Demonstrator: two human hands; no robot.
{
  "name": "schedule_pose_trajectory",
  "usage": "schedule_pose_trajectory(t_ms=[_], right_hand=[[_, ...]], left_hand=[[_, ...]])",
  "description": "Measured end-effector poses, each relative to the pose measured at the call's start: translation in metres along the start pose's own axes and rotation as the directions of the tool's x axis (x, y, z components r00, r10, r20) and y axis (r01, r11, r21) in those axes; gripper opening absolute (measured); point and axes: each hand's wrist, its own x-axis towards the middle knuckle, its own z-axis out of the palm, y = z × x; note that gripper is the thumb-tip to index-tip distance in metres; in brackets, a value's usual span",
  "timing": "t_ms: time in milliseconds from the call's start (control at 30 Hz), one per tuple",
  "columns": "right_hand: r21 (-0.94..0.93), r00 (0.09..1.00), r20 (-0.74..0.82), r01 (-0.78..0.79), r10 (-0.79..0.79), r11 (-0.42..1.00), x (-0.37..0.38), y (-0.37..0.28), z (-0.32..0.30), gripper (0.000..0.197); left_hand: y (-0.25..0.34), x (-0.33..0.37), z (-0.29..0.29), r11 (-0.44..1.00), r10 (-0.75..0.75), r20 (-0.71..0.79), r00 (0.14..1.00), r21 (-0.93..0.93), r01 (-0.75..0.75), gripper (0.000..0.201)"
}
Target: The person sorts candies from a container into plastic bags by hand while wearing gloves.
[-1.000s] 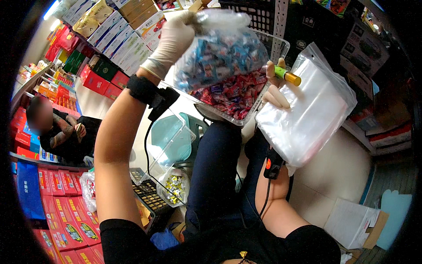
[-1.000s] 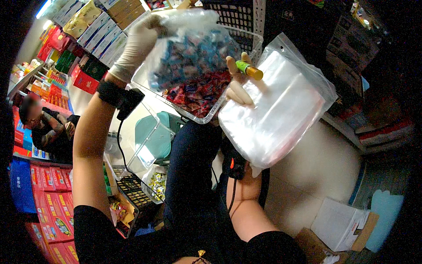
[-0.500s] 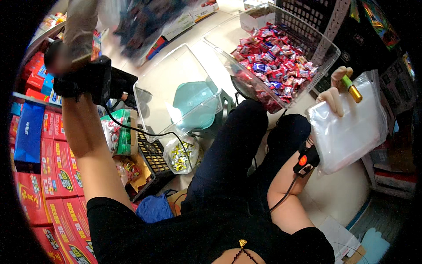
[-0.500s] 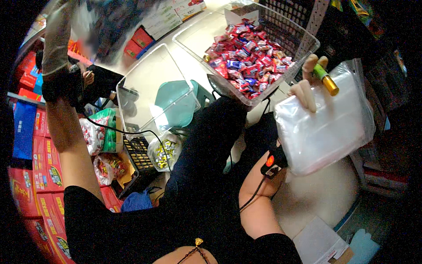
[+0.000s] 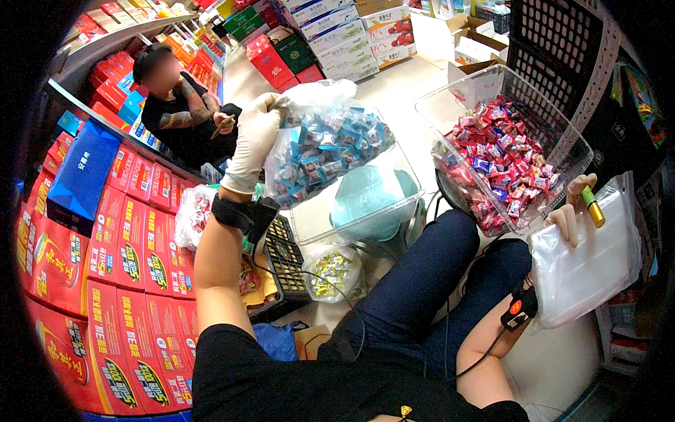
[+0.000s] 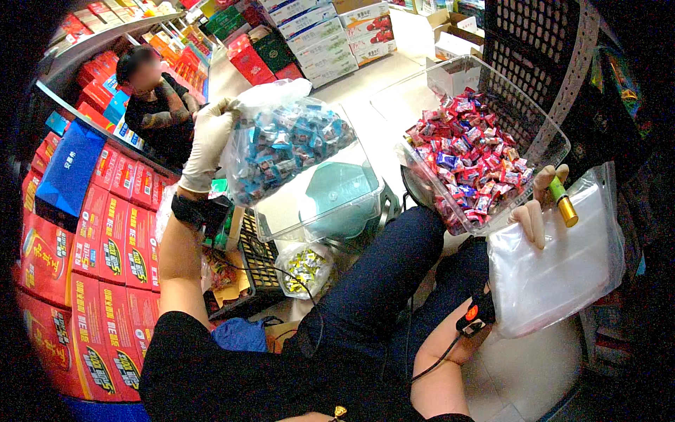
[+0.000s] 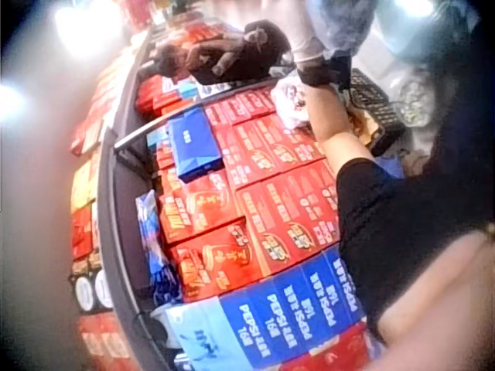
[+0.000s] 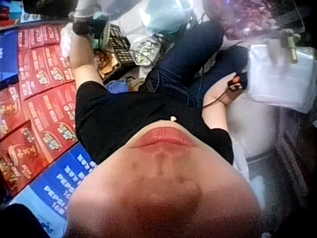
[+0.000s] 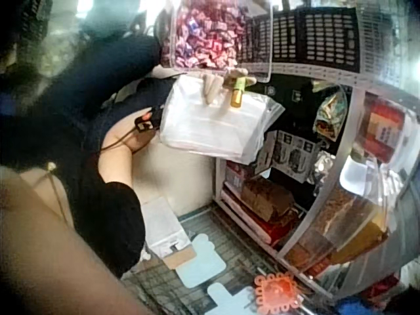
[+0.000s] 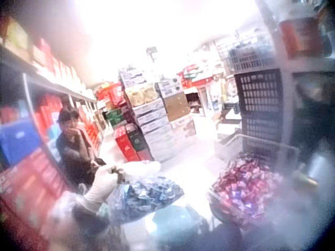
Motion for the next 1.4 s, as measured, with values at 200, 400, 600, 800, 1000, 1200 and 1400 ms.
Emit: schedule_pose_trajectory(t_ms=[200,400,600,800,1000,1200,1400], right_hand=[[-0.011,1.000,0.013,0.002,-0.002,1.000,0.002,-0.006,-0.003,0.054],[0.000,1.000,0.008,0.020,-0.020,1.000,0.001,-0.007,0.002,0.053],[0.019,1.000,0.003,0.019,-0.019,1.000,0.002,-0.001,0.005,0.052],[0.019,1.000,0.000,0.021,-0.021,1.000,0.000,-0.003,0.004,0.052],[0.032,1.000,-0.004,0.030,-0.030,0.999,0.000,-0.003,0.005,0.051],[0.035,0.999,-0.009,0.036,-0.036,0.999,0.000,-0.005,0.008,0.050],[0.065,1.000,-0.009,0.029,-0.029,0.997,0.004,0.000,0.006,0.050]], left_hand=[[-0.028,-0.003,0.013,0.999,-0.025,-0.050,0.998,-0.040,0.023,0.012],[-0.035,-0.007,0.031,0.996,-0.085,-0.003,0.996,-0.039,0.085,0.014],[-0.057,-0.003,0.041,0.982,-0.112,-0.002,0.994,-0.150,0.111,0.014],[-0.035,-0.005,0.036,0.971,-0.117,-0.001,0.993,-0.209,0.114,0.013],[-0.028,-0.001,0.024,0.925,-0.176,0.021,0.984,-0.339,0.172,0.012],[-0.070,0.002,0.050,0.853,-0.288,0.055,0.956,-0.440,0.282,0.015],[-0.127,-0.027,0.089,0.923,-0.292,0.044,0.955,-0.250,0.293,0.011]])
